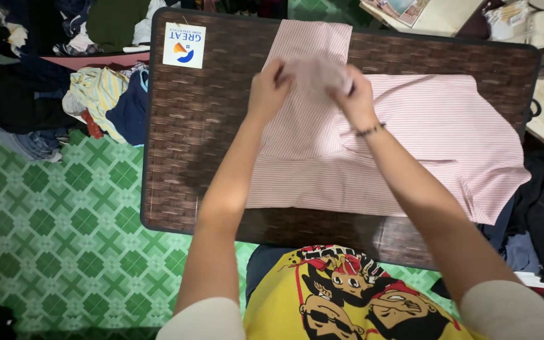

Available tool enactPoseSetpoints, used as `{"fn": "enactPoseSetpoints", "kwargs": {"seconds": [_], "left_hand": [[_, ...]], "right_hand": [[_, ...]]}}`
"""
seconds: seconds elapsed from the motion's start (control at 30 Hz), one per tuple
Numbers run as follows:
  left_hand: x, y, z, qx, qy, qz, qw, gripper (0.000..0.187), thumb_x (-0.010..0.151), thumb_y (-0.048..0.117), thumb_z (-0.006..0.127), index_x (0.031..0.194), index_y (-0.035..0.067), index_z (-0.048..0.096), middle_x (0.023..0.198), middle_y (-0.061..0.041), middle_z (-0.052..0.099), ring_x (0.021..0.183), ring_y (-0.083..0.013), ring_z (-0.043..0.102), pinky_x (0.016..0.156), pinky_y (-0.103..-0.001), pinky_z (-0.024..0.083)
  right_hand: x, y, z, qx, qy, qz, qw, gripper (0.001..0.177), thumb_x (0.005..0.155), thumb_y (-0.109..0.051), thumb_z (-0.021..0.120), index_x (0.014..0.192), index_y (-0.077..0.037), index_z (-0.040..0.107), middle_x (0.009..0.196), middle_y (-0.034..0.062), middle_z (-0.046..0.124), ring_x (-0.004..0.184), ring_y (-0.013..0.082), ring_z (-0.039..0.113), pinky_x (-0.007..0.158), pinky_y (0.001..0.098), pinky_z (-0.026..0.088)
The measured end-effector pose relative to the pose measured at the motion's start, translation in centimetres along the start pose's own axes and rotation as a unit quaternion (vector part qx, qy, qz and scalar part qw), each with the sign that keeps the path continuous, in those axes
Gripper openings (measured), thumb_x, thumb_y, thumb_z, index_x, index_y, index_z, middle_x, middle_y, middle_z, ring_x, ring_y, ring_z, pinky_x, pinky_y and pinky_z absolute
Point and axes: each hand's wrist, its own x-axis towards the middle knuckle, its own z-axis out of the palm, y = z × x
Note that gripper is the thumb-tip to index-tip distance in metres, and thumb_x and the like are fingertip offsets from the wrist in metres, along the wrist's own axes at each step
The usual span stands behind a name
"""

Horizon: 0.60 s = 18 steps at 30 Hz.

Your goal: The person is folding various shirts on a table.

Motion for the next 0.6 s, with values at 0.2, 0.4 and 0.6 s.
{"fn": "enactPoseSetpoints", "kwargs": {"seconds": [0.2,0.4,0.6], "left_hand": [[-14.0,1.0,-2.6,-0.095,-0.088,0.084,0.988,0.033,0.077,-0.009,0.065,0.107,0.004,0.067,0.107,-0.011,0.075,0.109,-0.0268,0.073,0.094,-0.037,0.057],[-22.4,-1.7,-1.2,0.031,-0.153,0.140,0.978,0.023,0.074,-0.007,0.067,0.093,0.006,0.064,0.113,-0.014,0.069,0.125,-0.0388,0.060,0.103,-0.045,0.048],[-22.4,-2.0,-1.4,0.061,-0.125,0.057,0.989,0.016,0.078,-0.001,0.065,0.092,0.007,0.062,0.111,-0.014,0.068,0.115,-0.0360,0.063,0.096,-0.044,0.052]], "right_hand": [[-11.4,-4.1,-0.8,-0.239,-0.188,-0.172,0.937,0.018,0.090,-0.009,0.074,0.107,-0.009,0.068,0.100,0.0086,0.065,0.095,0.0260,0.064,0.085,0.0390,0.052],[-18.0,-0.6,-0.9,-0.316,-0.292,-0.222,0.875,0.025,0.074,-0.006,0.072,0.098,-0.015,0.073,0.106,0.0041,0.065,0.108,0.0278,0.057,0.096,0.0422,0.047],[-20.6,-0.9,-0.5,-0.323,-0.321,-0.189,0.870,0.023,0.081,-0.009,0.073,0.103,-0.013,0.072,0.108,0.0052,0.063,0.110,0.0297,0.055,0.097,0.0417,0.045]]}}
